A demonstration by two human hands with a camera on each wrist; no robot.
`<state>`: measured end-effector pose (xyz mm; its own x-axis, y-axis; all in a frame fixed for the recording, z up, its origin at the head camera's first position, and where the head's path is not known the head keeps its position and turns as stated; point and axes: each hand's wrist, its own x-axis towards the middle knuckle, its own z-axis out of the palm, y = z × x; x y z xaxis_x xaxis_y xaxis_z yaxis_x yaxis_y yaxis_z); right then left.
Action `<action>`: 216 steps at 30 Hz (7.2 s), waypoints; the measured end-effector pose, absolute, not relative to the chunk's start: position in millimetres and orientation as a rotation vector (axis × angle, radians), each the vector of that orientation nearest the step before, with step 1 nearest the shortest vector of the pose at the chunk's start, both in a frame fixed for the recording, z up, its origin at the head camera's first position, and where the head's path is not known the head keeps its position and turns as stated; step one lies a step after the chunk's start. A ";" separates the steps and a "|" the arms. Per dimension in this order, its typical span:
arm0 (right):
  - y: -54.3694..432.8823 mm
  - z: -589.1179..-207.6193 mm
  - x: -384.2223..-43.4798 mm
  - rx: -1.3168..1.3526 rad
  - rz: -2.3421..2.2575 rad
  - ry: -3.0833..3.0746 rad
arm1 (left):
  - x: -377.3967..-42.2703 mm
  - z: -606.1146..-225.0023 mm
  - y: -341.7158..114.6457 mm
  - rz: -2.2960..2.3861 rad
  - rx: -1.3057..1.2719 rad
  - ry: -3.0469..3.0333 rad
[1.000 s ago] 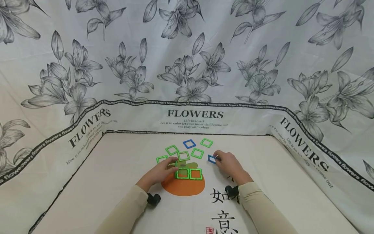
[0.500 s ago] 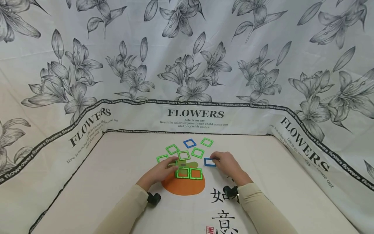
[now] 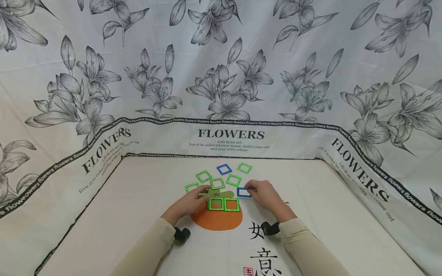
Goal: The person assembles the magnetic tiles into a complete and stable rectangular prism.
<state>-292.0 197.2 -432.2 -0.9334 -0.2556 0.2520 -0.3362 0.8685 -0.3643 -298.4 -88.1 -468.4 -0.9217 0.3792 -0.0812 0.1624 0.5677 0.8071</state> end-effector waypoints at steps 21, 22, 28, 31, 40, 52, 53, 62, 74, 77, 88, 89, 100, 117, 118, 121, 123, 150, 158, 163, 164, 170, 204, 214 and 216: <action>169.3 -422.3 -269.1 0.614 0.701 -2.790 | -297.8 -467.0 -88.4 1.263 0.452 2.545; 167.9 -422.1 -268.2 0.618 0.704 -2.792 | -297.9 -467.2 -88.4 1.261 0.448 2.545; 161.3 -423.5 -263.8 0.667 0.698 -2.780 | -296.0 -466.7 -88.2 1.262 0.435 2.547; 159.1 -425.0 -262.7 0.723 0.698 -2.757 | -295.4 -465.9 -87.5 1.262 0.427 2.557; 153.9 -432.3 -262.9 0.830 0.759 -2.754 | -296.3 -466.3 -87.1 1.262 0.420 2.556; 147.5 -435.6 -259.3 0.938 0.749 -2.715 | -297.6 -466.0 -88.6 1.259 0.460 2.550; 146.9 -436.3 -259.6 0.945 0.743 -2.712 | -297.8 -465.9 -88.8 1.259 0.464 2.550; 140.7 -440.2 -259.6 0.950 0.740 -2.685 | -298.5 -465.0 -89.3 1.257 0.470 2.552; 135.2 -444.9 -260.0 0.933 0.732 -2.679 | -297.4 -464.7 -90.4 1.273 0.473 2.536; 134.3 -445.6 -260.6 0.925 0.729 -2.677 | -297.2 -463.8 -90.2 1.262 0.460 2.546; 130.3 -447.2 -262.8 0.914 0.724 -2.680 | -298.0 -464.8 -90.4 1.279 0.450 2.537; 130.1 -447.4 -263.2 0.914 0.723 -2.677 | -298.2 -464.9 -90.4 1.283 0.450 2.535; 128.7 -446.5 -265.3 0.943 0.732 -2.662 | -300.1 -468.0 -91.0 1.308 0.417 2.515; 124.3 -449.6 -268.0 0.941 0.698 -2.671 | -298.8 -467.6 -91.4 1.300 0.440 2.516; 124.2 -449.2 -267.7 0.942 0.700 -2.671 | -298.6 -467.4 -91.5 1.297 0.445 2.517; 123.9 -448.4 -267.4 0.946 0.708 -2.669 | -297.7 -466.0 -91.6 1.301 0.451 2.516; 123.8 -448.3 -267.5 0.946 0.711 -2.670 | -297.7 -465.7 -91.7 1.304 0.455 2.514; 128.5 -446.6 -270.1 0.982 0.698 -2.698 | -298.1 -467.8 -91.1 1.289 0.459 2.512; 134.1 -444.0 -276.4 0.989 0.691 -2.694 | -300.1 -469.7 -91.3 1.290 0.451 2.509; 137.2 -439.1 -280.6 0.958 0.656 -2.725 | -301.4 -471.1 -90.6 1.296 0.431 2.507; 137.6 -438.6 -281.8 0.945 0.637 -2.735 | -301.5 -471.2 -90.5 1.296 0.427 2.507; 140.2 -437.7 -288.2 0.923 0.498 -2.782 | -300.3 -470.7 -89.3 1.301 0.404 2.505; 152.9 -442.5 -335.4 0.787 0.227 -2.928 | -296.6 -468.6 -87.3 1.306 0.367 2.514; 152.8 -446.6 -349.4 0.702 0.181 -2.985 | -296.8 -469.2 -87.2 1.295 0.386 2.526; 152.4 -447.2 -351.2 0.695 0.175 -2.991 | -297.1 -469.2 -87.4 1.297 0.386 2.524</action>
<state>-351.2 152.4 -447.2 -0.8959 -0.4352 0.0894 -0.4427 0.8916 -0.0956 -297.1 -87.4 -469.2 -0.9262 0.3569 -0.1216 0.1088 0.5618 0.8201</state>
